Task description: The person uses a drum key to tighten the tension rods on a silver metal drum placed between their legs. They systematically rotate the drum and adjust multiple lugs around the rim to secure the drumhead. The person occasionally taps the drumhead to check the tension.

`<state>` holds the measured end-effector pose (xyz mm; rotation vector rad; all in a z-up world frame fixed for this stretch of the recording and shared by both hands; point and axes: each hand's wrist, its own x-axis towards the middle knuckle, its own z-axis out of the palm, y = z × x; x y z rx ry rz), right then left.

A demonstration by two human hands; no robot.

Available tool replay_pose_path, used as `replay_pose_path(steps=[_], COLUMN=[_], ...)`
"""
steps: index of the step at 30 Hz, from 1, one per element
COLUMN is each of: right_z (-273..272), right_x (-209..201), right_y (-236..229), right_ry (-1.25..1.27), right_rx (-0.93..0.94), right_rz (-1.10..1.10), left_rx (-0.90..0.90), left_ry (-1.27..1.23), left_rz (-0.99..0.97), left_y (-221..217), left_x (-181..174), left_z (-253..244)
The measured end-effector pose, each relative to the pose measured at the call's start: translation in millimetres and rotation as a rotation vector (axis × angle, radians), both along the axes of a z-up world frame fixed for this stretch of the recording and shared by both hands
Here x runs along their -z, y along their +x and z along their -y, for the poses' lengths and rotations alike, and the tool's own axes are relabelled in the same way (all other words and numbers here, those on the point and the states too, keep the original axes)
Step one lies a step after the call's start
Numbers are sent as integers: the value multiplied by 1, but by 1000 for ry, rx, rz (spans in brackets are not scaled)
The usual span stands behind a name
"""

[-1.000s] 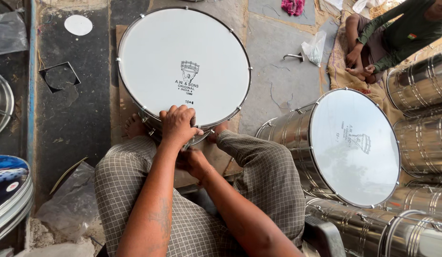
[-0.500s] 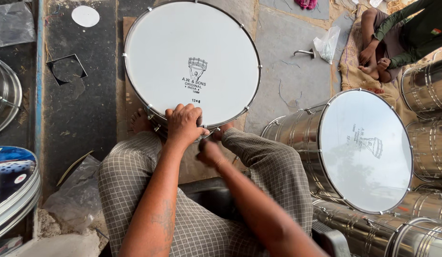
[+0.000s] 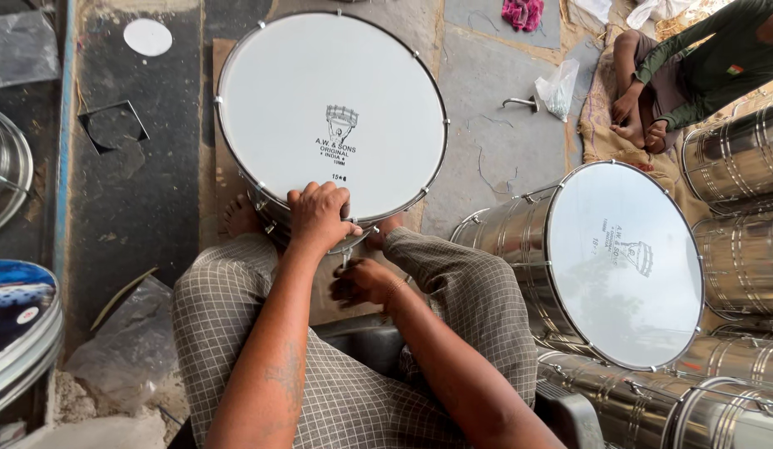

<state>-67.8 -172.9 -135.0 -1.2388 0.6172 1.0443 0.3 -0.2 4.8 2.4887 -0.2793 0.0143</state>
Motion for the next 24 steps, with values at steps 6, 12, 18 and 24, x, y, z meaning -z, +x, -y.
replay_pose_path(steps=[6,12,18,24], right_z=[-62,-112,-69,7], right_x=[27,41,33,20], right_y=[-5,2,-4,42], right_ry=[303,363,-13,-459], right_rx=[392,694,331,-497], right_rz=[187,424,323,412], left_rx=[-4,7,17,23], left_ry=[-21,-18,3,-20], left_rz=[10,15,-21,77], left_y=[-1,1,2,-2], left_x=[0,3,7,3], left_z=[0,0,1,-2])
